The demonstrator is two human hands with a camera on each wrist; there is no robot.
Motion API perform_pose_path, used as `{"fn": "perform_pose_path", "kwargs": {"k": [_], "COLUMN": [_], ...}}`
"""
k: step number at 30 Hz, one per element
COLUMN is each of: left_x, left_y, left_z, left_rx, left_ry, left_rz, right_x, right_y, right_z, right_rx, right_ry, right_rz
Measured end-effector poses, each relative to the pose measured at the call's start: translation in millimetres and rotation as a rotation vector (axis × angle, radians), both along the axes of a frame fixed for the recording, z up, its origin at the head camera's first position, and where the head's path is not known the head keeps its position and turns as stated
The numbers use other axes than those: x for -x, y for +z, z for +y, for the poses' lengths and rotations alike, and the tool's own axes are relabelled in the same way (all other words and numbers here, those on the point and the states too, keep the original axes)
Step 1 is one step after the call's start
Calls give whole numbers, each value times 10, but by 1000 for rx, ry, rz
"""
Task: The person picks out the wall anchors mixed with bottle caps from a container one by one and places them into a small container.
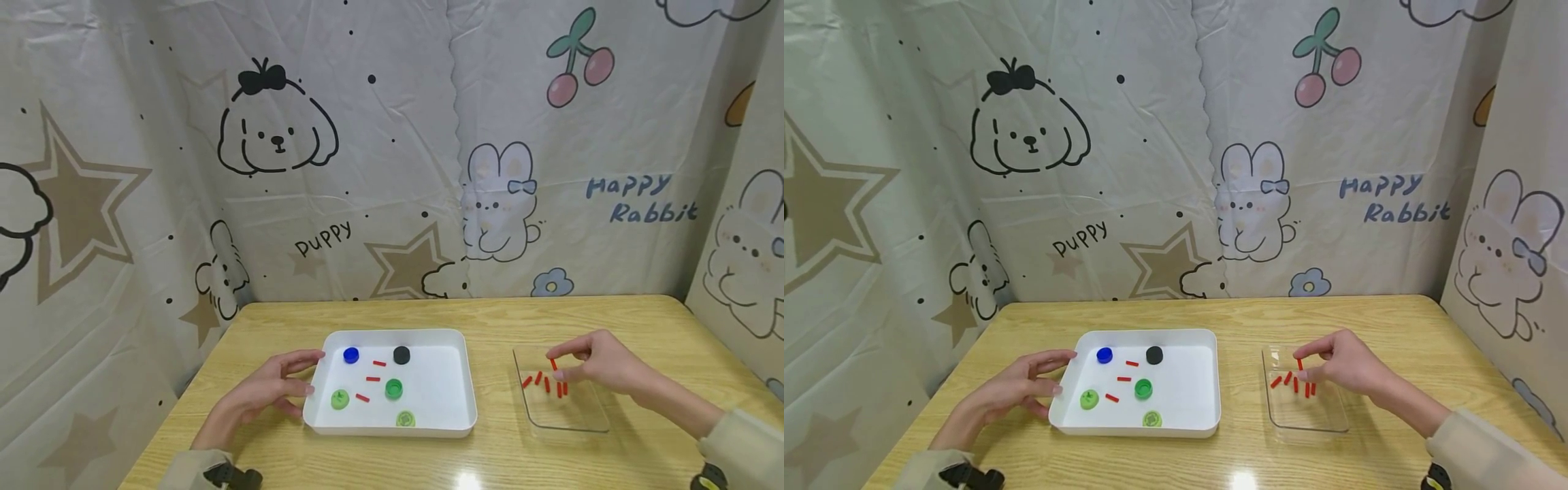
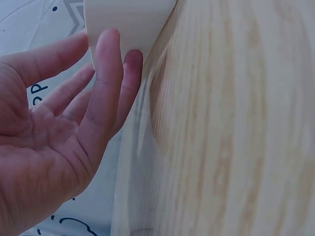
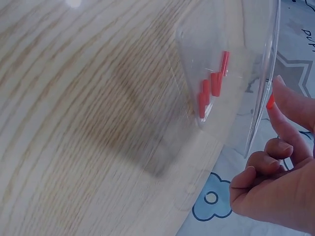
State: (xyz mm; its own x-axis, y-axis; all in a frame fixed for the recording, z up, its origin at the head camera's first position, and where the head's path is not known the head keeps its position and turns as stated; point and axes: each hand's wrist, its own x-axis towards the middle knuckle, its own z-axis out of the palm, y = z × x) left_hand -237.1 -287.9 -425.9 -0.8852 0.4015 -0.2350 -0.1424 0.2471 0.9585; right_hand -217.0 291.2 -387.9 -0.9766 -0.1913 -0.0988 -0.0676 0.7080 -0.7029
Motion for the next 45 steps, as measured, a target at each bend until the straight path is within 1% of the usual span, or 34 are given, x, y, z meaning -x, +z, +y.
{"fn": "perform_pose_path", "kwargs": {"k": [10,15,19,23,30,33,40,45], "left_x": [-4,-3,-3,-3,-2,-2,5,1], "left_y": [-6,3,9,17,12,5,3,9], "left_z": [-1,-1,-4,-3,6,6,10,6], "left_rx": [3,-1,4,5,3,5,13,11], "left_ry": [1,1,2,3,2,5,9,8], "left_rz": [-3,-3,-3,-2,-3,-4,-4,3], "right_x": [15,21,21,27,16,29,109,178], "right_y": [-34,-45,-18,42,134,171,247,289], "right_z": [9,12,-8,-67,-275,-390,-697,-918], "right_rx": [-4,-8,-30,-37,-7,7,9,-3], "right_ry": [24,20,6,12,85,112,174,249], "right_rz": [15,17,22,53,116,113,125,145]}}
